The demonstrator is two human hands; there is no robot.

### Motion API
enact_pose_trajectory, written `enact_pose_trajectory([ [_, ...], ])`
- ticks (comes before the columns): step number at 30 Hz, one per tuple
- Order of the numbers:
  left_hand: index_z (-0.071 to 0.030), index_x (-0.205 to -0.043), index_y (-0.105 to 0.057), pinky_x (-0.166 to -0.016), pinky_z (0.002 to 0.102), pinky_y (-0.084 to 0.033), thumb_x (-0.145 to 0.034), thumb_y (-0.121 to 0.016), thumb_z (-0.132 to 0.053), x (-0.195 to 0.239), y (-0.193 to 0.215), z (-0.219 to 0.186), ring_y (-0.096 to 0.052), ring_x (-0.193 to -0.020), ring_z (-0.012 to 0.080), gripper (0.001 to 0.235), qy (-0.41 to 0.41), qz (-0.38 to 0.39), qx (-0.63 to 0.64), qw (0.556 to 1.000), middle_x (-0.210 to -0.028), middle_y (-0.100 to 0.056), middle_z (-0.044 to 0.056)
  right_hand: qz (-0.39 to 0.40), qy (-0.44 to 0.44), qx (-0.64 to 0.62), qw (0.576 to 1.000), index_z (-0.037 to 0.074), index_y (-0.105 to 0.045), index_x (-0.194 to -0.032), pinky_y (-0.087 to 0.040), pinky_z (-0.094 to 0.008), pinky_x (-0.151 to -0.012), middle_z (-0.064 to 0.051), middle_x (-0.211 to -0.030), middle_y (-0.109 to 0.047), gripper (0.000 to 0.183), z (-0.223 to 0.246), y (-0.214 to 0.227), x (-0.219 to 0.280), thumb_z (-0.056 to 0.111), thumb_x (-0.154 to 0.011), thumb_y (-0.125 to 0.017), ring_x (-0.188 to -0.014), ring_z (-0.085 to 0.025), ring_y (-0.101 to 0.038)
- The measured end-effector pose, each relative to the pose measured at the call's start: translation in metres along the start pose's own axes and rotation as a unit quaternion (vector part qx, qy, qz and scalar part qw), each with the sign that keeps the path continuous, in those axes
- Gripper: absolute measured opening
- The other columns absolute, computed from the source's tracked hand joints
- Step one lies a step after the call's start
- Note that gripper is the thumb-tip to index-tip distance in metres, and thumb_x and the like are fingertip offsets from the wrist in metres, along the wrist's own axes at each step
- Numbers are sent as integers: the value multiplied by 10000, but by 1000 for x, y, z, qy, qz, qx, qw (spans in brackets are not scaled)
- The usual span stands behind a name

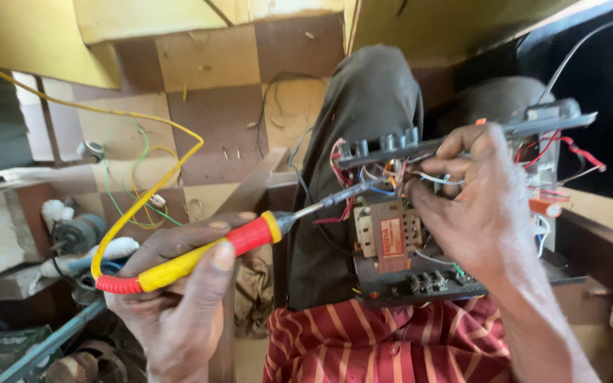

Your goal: The person repairs an electronic control board by hand, stripping and twisting wires, then soldering connections with a soldering iron and solder wire. They wrap the soldered joints with electrical tape.

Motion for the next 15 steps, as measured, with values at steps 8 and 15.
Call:
enact_pose_trajectory([
  [8, 100, -1220, -651, -848, 455, -619, -1001, -611, -24, -43, -3, -40, -746, -935, 355, 255, 43, -33, 232, 971, -1139, -723, 288, -10, -73, 38, 997, 57, -545, -1032, -541, -377, -618, -116, -879, -753, 463, -4, 5, -8, 115, -699, -861, -732, -232, -713],
  [15, 46, -1212, -634, -846, 406, -631, -1069, -605, -96, -114, -60, -124, -742, -931, 269, 204, -3, 6, 269, 963, -1057, -716, 194, 7, -58, -6, 998, 84, -518, -1093, -582, -424, -699, -154, -891, -805, 487, 0, 9, -9, 140, -719, -825, -828, -329, -790],
])
Point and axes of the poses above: each hand's wrist, its own x-axis away from the middle knuckle, its own y-axis out of the back of the hand, z = x × y, the point moved 7 cm from there along -x, towards the middle knuckle
